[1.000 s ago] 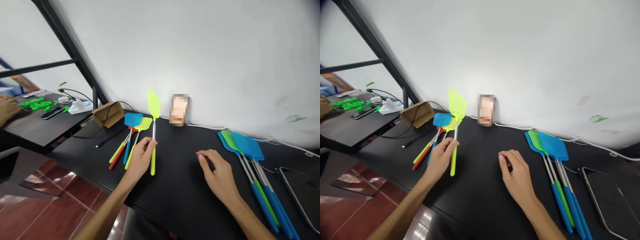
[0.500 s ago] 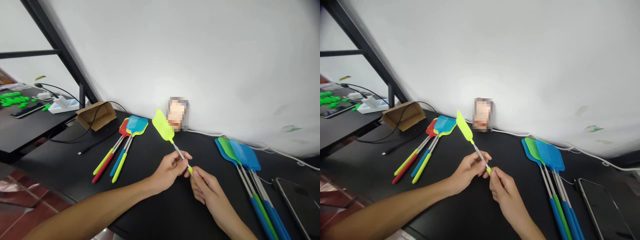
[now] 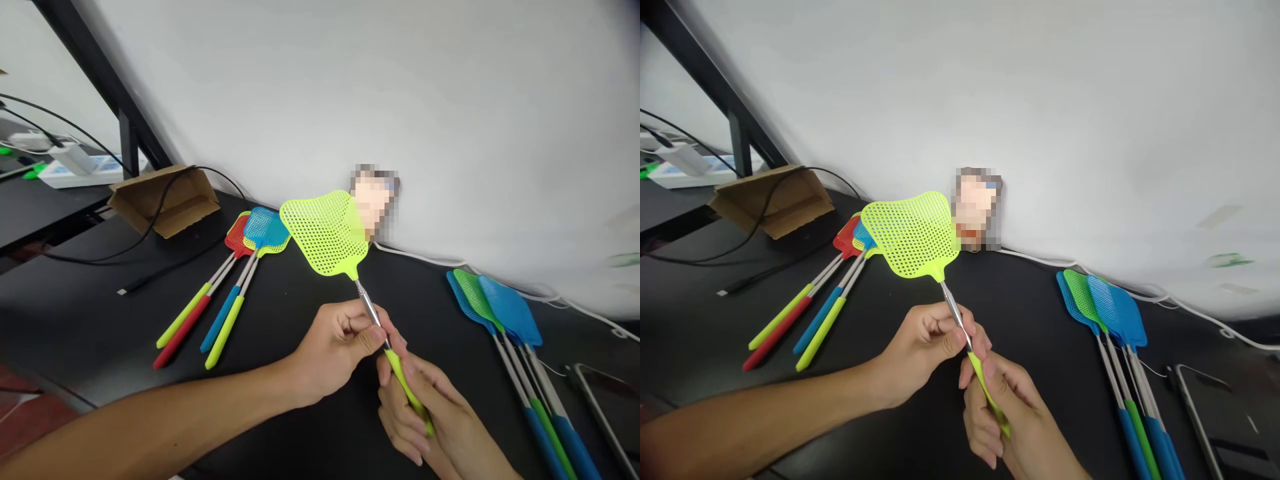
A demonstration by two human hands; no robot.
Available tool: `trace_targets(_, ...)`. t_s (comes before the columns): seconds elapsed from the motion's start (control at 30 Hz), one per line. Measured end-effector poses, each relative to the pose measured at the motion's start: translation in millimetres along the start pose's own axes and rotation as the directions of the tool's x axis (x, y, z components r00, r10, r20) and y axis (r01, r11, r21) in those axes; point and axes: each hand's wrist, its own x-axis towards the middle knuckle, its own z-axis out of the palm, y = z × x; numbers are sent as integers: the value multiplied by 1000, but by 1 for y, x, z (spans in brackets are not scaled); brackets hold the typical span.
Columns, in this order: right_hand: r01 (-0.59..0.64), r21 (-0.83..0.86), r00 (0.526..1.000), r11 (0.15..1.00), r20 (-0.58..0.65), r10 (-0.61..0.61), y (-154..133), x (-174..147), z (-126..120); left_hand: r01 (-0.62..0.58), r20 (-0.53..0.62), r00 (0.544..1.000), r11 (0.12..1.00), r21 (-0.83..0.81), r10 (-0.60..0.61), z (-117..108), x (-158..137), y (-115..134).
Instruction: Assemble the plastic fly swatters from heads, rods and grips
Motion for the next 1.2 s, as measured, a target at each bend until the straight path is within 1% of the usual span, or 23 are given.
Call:
trace_targets(0.1,93,-133,994,987,-42,-99,6,1,-4,-37,-61,997,998,49,40,1,1,2)
trace_targets(0.17,168,-348,974,922,-85,-209,9,-1,-11,-78,-155,983,990,115,95,-4,6,11)
trace_targets(0.2,197,-490,954,849,-105,-282,9,-2,-16,-113,-218,965,983,145,143,-9,10,17)
trace_targets(0.23,216,-631,923,745,-118,-367,8,-3,-22,-162,-285,936,972,168,206,-14,15,25)
trace_targets(0.3,212,-845,827,491,-113,-551,4,-2,-33,-305,-391,842,926,221,371,-24,24,41)
trace_targets(0.33,193,-908,769,372,-95,-632,2,-1,-38,-374,-421,784,888,267,456,-27,27,48)
trace_targets(0.37,168,-948,714,269,-71,-697,-2,2,-43,-418,-429,739,853,314,520,-29,28,53)
trace_targets(0.4,136,-973,664,186,-50,-746,-5,5,-47,-436,-421,716,827,354,557,-29,28,55)
trace_targets(0.43,99,-988,626,119,-31,-779,-8,8,-52,-431,-400,720,817,383,568,-28,26,55)
trace_targets(0.47,65,-996,603,59,-8,-797,-11,11,-56,-408,-371,749,823,396,550,-25,23,53)
trace_targets(0.53,2,-998,578,-64,53,-814,-14,17,-64,-332,-311,834,865,377,455,-19,15,45)
trace_targets(0.6,-54,-980,579,-190,124,-806,-15,20,-70,-240,-263,908,920,311,326,-13,8,36)
trace_targets(0.67,-92,-955,595,-283,176,-784,-15,22,-76,-149,-232,951,958,243,207,-10,4,29)
trace_targets(0.7,-100,-947,605,-306,187,-774,-15,22,-78,-116,-219,962,969,219,164,-9,4,28)
trace_targets(0.77,-97,-943,625,-319,192,-757,-15,23,-81,-72,-192,975,980,184,108,-9,4,27)
trace_targets(0.87,-83,-952,642,-294,174,-747,-15,23,-81,-33,-146,988,993,117,50,-8,6,28)
trace_targets(0.93,-58,-966,639,-250,157,-753,-16,22,-77,-1,-134,991,998,64,9,-6,6,29)
trace_targets(0.97,-36,-978,629,-207,139,-765,-17,22,-73,17,-132,991,999,40,-11,-5,6,30)
trace_targets(1.0,-3,-990,617,-141,109,-779,-19,21,-68,41,-131,991,999,19,-38,-4,6,30)
trace_targets(1.03,39,-998,609,-53,66,-790,-22,20,-62,72,-124,990,997,1,-71,-2,5,31)
trace_targets(1.13,178,-948,629,264,-97,-771,-32,18,-35,172,-96,980,985,-29,-174,1,2,31)
trace_targets(1.17,211,-917,634,340,-137,-761,-35,17,-25,188,-95,977,982,-20,-190,2,2,30)
trace_targets(1.2,232,-893,632,385,-162,-758,-37,17,-16,189,-102,977,982,5,-187,3,1,29)
